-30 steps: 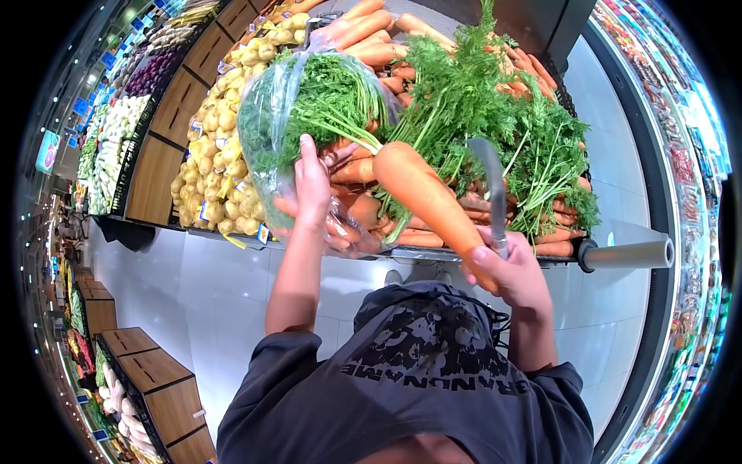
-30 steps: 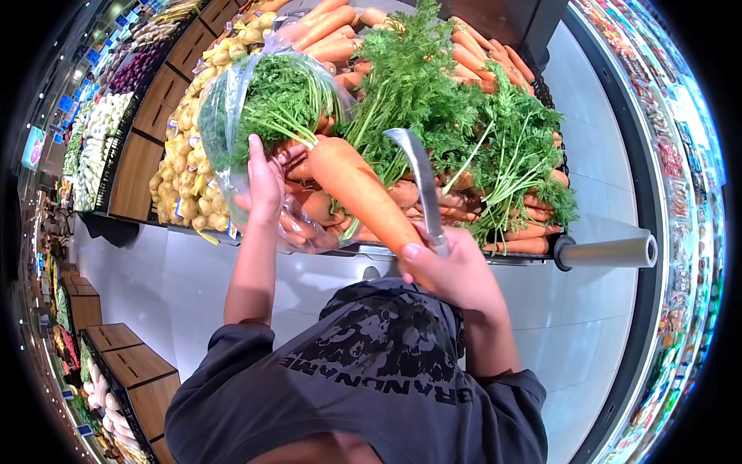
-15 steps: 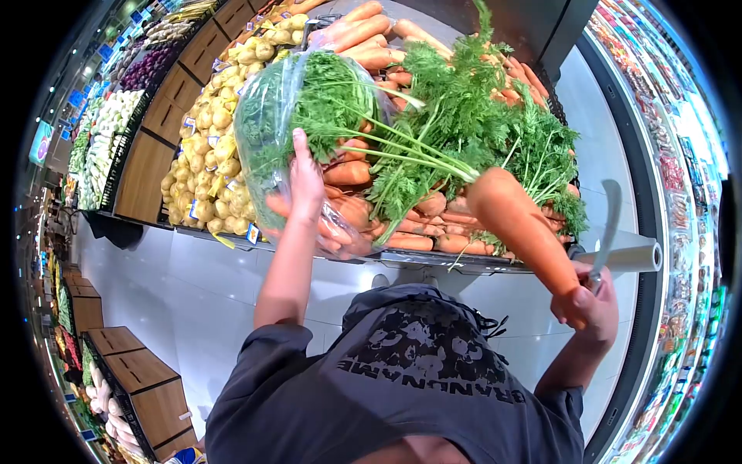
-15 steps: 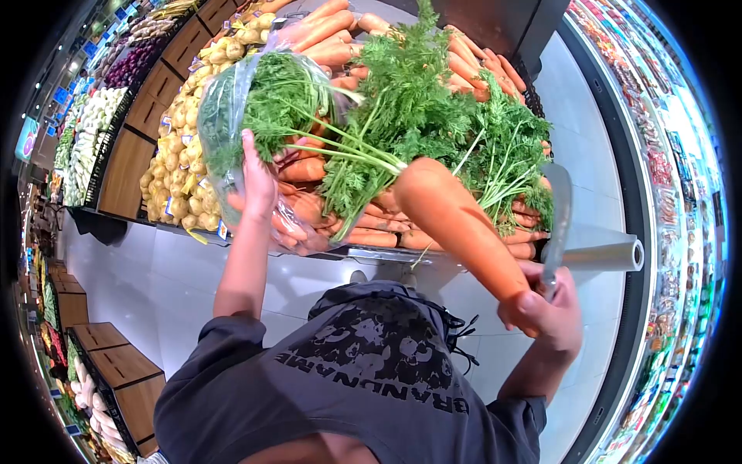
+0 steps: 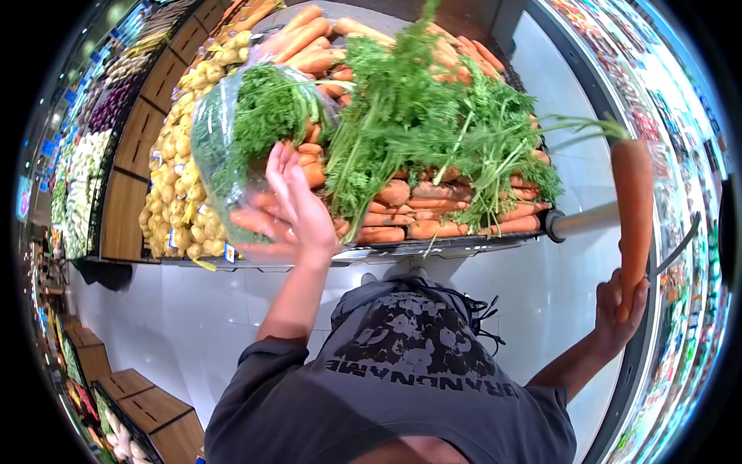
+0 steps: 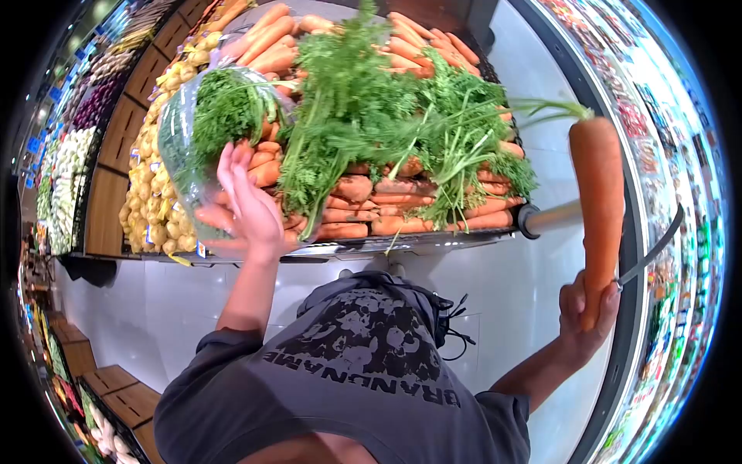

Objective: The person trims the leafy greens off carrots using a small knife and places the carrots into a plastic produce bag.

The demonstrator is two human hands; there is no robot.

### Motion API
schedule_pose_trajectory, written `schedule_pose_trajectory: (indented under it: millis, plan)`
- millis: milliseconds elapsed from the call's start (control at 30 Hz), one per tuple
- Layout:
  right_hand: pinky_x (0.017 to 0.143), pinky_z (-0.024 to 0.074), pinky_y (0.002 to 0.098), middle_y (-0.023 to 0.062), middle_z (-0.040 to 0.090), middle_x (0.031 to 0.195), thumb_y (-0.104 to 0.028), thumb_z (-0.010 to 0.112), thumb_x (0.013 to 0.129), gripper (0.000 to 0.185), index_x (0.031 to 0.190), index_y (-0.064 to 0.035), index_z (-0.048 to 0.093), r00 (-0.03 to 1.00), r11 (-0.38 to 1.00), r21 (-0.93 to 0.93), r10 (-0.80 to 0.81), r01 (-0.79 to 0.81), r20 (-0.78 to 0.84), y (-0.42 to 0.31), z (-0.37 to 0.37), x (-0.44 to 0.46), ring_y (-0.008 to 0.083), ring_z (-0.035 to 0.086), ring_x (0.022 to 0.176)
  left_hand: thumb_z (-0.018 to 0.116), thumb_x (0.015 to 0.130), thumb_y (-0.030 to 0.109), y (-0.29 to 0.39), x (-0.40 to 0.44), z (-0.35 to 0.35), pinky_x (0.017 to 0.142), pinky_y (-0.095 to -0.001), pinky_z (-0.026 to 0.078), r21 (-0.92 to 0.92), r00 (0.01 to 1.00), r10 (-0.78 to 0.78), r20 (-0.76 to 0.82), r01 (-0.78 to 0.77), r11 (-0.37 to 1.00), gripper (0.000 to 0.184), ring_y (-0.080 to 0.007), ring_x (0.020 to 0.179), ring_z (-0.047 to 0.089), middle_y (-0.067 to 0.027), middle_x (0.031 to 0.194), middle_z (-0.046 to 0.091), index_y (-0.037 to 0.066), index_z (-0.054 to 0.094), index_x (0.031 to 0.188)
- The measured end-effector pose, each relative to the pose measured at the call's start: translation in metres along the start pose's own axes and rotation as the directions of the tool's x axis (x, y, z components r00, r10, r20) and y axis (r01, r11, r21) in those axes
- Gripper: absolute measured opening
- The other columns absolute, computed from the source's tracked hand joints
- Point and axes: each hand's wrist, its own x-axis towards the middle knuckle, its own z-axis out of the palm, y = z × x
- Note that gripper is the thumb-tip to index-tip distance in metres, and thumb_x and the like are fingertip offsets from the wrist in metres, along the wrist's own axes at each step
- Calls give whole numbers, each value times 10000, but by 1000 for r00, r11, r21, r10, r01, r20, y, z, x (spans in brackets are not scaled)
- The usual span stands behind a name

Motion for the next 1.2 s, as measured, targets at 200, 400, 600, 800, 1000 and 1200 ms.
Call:
schedule_pose_trajectory:
  millis: [200,400,600,800,1000,1200]
  plan:
    - [397,358,215,83,596,792,-378,656,966,492,1177,52,544,995,962,-270,5,-30,-96,32,-6,-9,86,507,516,488,1051,322,19,-51,27,1027,-359,438,-118,512,242,824,-263,957,471,-260,1171,592,-167,1372,559,-38,507,1355]
    - [483,388,203,43,647,785,-261,696,953,415,1254,6,593,957,900,-355,287,-252,49,115,74,-38,59,530,574,368,1102,433,19,-85,75,1109,-392,430,-26,286,-248,926,701,712,577,-263,1280,569,-162,1421,543,-29,431,1442]
    - [604,427,207,19,695,876,-139,687,953,482,1387,23,555,918,862,-467,331,-199,220,167,93,-55,47,536,661,488,1085,308,-5,-91,66,997,-425,550,-33,306,-501,810,876,481,403,-279,1140,650,-185,1225,624,-13,439,1326]
    - [760,491,310,95,607,938,-108,707,908,378,1264,-7,634,944,754,-657,213,6,253,172,78,-35,190,606,822,523,1068,267,-17,-72,55,803,-367,596,131,384,-528,758,702,700,409,-213,885,685,-141,1105,628,31,394,1376]
    - [774,466,342,144,449,1013,-8,589,903,490,1388,-11,515,937,655,-750,198,92,287,165,72,-6,265,533,820,787,894,154,-9,-56,55,962,-324,504,326,430,-478,766,382,865,627,-154,1098,625,-92,1213,644,11,444,1399]
    - [745,483,408,179,582,1021,-115,660,939,267,1169,-13,570,896,630,-745,175,217,409,171,74,19,369,597,870,853,827,221,-16,-50,52,922,-346,530,408,454,-435,777,162,898,670,-196,1067,679,-121,1149,703,25,494,1357]
